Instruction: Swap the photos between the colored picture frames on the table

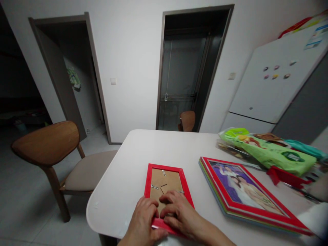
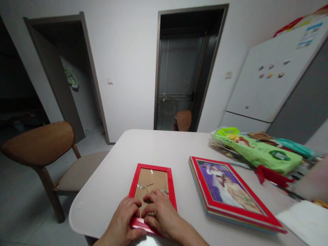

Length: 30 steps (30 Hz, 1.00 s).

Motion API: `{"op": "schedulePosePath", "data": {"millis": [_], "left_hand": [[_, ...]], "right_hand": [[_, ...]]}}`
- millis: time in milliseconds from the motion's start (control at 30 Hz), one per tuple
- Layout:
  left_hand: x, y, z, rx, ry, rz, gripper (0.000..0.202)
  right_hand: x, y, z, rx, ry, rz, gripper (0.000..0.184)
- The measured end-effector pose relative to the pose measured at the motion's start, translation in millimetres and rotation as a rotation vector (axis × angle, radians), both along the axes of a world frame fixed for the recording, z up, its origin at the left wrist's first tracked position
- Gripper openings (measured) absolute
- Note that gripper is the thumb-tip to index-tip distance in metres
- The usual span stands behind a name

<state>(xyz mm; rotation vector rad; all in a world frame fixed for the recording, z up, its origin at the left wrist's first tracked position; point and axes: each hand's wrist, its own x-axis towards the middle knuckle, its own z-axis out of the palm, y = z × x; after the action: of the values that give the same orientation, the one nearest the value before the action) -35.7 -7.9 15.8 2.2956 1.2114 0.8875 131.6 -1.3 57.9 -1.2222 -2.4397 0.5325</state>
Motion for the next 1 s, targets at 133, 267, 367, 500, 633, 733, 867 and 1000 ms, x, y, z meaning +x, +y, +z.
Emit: {"op": "schedulePosePath", "data": {"millis": [133,267,367,500,633,733,867,1000], "left_hand": [[1.5,1.5,-7.4,0.019,-0.017,0.020,0.032],[0.6,-0.8,-9.1,0.031,-0.025,0.036,0.034],[0.9,-0.5,-8.8,0.050,-0.020,0.032,0.033],[2.1,0.7,-9.9,0.105,0.007,0.026,0.037],[4.3,-1.4,-12.8,0.176,0.054,0.040,0.038],[5.7,-3.6,-14.4,0.200,0.074,0.039,0.039],[6.0,-4.5,-13.6,0.190,0.082,0.037,0.037],[5.5,-4.5,-10.8,0.178,0.051,0.026,0.037]], "right_hand": [[-2.8,3.3,-3.8,-0.019,0.040,0.014,0.022],[4.8,3.4,-0.5,-0.078,0.062,0.087,0.029],[3.5,3.4,-0.4,-0.043,0.070,0.040,0.020],[-7.1,11.9,-6.2,-0.031,0.128,-0.009,0.012],[-23.0,35.9,-18.4,0.070,0.115,-0.191,0.013],[-36.3,53.5,-28.8,0.125,0.085,-0.266,0.015],[-45.7,62.0,-33.9,0.147,0.082,-0.334,0.019],[-27.4,55.1,-26.0,0.140,0.083,-0.330,0.019]]}}
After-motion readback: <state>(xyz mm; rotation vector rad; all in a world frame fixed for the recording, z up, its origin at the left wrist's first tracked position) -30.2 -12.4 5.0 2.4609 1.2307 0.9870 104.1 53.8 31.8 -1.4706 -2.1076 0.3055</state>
